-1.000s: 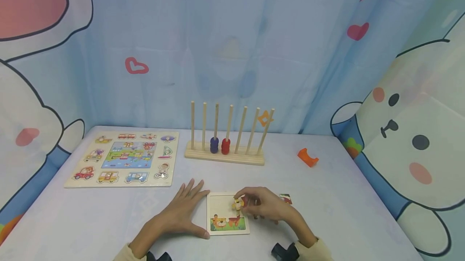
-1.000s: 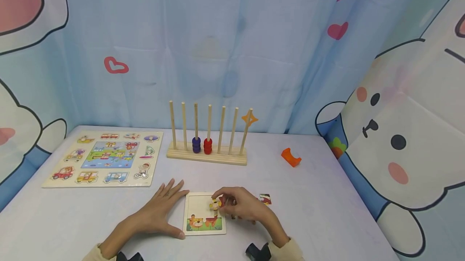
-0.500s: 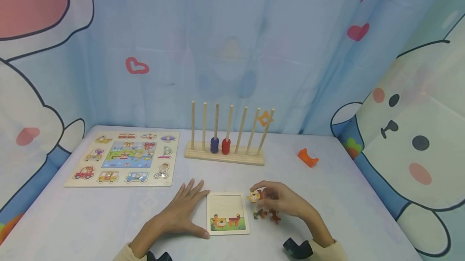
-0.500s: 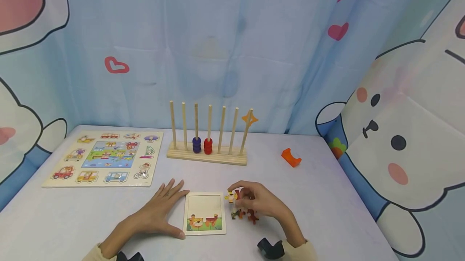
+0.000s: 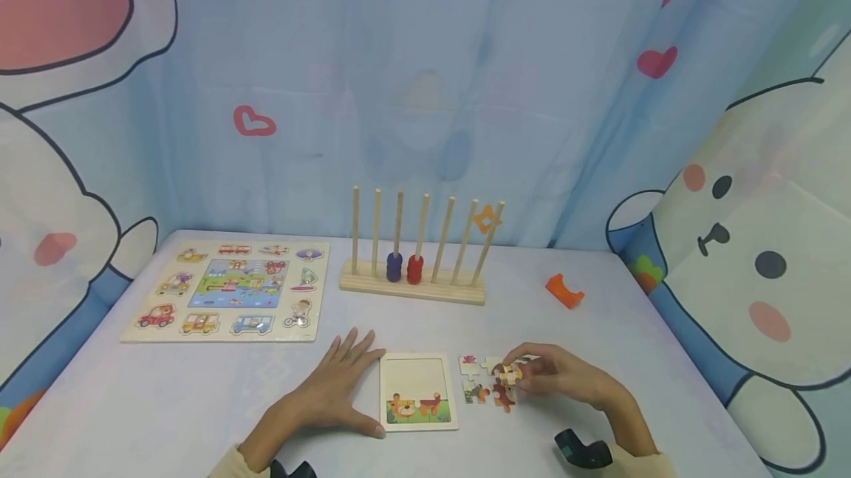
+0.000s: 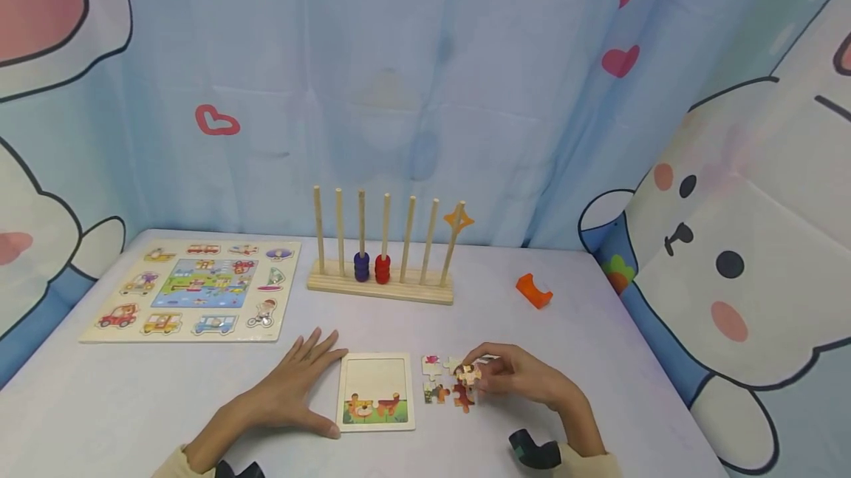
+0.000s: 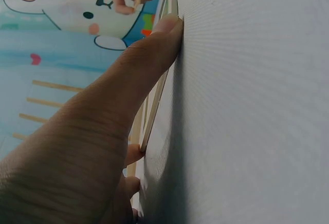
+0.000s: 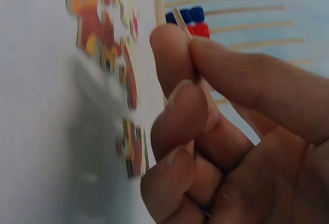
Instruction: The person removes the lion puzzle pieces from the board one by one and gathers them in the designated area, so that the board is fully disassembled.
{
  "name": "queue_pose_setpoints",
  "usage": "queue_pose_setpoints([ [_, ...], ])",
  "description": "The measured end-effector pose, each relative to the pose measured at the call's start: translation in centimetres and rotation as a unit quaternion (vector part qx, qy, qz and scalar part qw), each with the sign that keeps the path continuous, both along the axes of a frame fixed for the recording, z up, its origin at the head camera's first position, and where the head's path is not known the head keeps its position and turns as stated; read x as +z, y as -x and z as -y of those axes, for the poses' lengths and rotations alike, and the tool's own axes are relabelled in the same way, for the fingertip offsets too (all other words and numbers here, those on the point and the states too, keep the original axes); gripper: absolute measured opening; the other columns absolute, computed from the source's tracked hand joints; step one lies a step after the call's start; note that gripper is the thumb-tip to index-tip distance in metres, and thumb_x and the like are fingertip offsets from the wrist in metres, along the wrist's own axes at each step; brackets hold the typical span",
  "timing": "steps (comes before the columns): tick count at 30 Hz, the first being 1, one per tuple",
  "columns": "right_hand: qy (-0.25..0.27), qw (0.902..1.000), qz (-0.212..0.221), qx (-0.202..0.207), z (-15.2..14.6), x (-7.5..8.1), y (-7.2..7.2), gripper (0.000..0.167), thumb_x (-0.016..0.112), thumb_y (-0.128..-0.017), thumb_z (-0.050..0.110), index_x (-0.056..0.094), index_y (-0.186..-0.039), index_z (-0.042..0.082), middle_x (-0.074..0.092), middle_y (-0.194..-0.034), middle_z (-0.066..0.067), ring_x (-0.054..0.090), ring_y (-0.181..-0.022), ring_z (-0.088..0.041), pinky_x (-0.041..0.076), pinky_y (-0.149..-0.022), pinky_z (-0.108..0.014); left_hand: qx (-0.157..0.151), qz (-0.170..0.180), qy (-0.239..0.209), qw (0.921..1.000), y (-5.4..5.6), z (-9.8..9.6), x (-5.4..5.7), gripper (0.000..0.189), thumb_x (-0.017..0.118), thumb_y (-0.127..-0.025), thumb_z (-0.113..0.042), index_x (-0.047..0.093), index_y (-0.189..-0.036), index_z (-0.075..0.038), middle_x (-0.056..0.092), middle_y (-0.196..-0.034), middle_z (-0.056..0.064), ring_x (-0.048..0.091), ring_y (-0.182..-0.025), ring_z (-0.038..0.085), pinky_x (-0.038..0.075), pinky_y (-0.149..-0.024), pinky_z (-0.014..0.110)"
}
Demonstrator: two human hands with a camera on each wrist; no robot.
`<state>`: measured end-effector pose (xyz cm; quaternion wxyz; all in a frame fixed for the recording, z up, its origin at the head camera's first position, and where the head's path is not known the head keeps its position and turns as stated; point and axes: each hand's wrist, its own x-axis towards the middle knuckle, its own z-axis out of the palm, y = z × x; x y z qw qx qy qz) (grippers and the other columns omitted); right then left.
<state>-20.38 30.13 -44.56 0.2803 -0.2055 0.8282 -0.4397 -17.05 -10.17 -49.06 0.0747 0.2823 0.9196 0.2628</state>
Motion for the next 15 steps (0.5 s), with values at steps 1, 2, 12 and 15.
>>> queue_pose_setpoints([
  [1,-0.001,1.0000,0.006,-0.001,-0.5,-0.1,0.0,0.032,0.061,-0.093,0.016,0.058,-0.122,0.006,0.063,-0.096,-0.011,0.061,-0.080,-0.018,0.052,-0.072,-0.029,0.000,0.000,0.000,1.0000,0.0,0.0,0.0,0.114,0.074,-0.060,-0.073,0.034,-0.148,-0.013,0.015,-0.160,0.014,0.001,-0.146,0.039,0.001,-0.118,0.056],
  [2,0.003,0.9999,0.016,-0.001,-0.9,-0.1,0.0,0.032,0.061,-0.093,0.015,0.058,-0.123,0.006,0.064,-0.096,-0.012,0.061,-0.080,-0.018,0.051,-0.072,-0.029,0.001,0.001,0.002,1.0000,0.0,0.0,0.0,0.114,0.074,-0.059,-0.073,0.034,-0.148,-0.013,0.015,-0.160,0.013,0.001,-0.146,0.039,0.000,-0.118,0.056],
  [12,0.057,0.9918,0.114,0.005,-3.2,-0.8,-0.8,0.037,0.054,-0.094,0.006,0.050,-0.129,-0.003,0.070,-0.084,-0.014,0.056,-0.065,-0.012,0.053,-0.062,-0.023,0.002,0.003,0.000,1.0000,0.0,0.0,-0.1,0.114,0.074,-0.059,-0.073,0.034,-0.148,-0.014,0.015,-0.160,0.013,0.001,-0.146,0.039,0.001,-0.118,0.056],
  [15,0.067,0.9906,0.119,0.011,-3.2,-0.8,-0.9,0.038,0.054,-0.094,0.006,0.050,-0.130,-0.005,0.069,-0.085,-0.018,0.055,-0.062,-0.012,0.053,-0.060,-0.021,0.001,0.004,-0.002,1.0000,0.0,0.0,-0.1,0.115,0.073,-0.059,-0.073,0.034,-0.149,-0.013,0.015,-0.160,0.013,0.001,-0.146,0.039,0.001,-0.118,0.057],
])
